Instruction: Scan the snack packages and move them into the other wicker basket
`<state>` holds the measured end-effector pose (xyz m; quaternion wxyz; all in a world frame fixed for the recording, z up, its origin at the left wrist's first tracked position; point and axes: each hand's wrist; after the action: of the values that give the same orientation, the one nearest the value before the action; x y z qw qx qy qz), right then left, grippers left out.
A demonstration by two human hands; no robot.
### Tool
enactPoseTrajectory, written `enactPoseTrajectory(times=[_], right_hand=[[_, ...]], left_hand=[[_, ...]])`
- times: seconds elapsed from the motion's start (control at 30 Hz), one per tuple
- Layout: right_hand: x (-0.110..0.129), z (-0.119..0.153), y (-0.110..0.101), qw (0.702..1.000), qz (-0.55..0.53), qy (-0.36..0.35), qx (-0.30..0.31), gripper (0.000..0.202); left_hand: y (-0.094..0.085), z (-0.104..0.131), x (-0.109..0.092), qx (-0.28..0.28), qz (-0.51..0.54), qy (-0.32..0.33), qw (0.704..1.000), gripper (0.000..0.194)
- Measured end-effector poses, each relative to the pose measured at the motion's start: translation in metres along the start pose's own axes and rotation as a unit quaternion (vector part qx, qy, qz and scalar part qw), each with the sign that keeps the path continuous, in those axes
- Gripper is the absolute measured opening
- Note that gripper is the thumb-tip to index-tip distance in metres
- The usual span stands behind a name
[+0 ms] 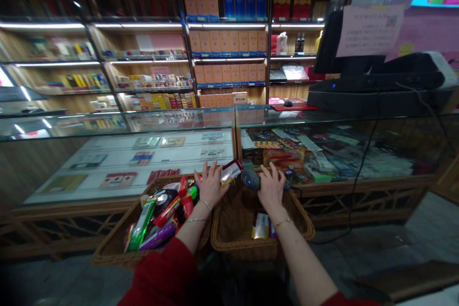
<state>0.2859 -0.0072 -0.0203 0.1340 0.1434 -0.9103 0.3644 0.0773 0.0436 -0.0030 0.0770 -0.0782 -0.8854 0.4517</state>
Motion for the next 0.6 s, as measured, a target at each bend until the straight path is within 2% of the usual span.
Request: enactPoseTrajectory(times=[0.3,0.6], right_hand=[[0.016,-0.007,-0.004,1.000,-0.005,-0.012,-0.010,0.041],[0.042,-0.008,0.002,0.999,-0.010,-0.036,-0.007,0.036]], left_hand=[[-0.012,-0.004,0.008,0.012,0.010,-0.027,1.000,0.066],[-0.032,0.011,0.039,0.016,-0.010,-0.068,0.997,0.063]])
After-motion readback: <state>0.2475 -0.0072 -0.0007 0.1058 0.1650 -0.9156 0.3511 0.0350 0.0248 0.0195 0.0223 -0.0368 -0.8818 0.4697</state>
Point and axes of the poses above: each hand's wrist, its own z-axis away from the middle knuckle, its own y-axis out of the palm, x = y × z, and after that the axes turned 9 degrees about -z, right-handed
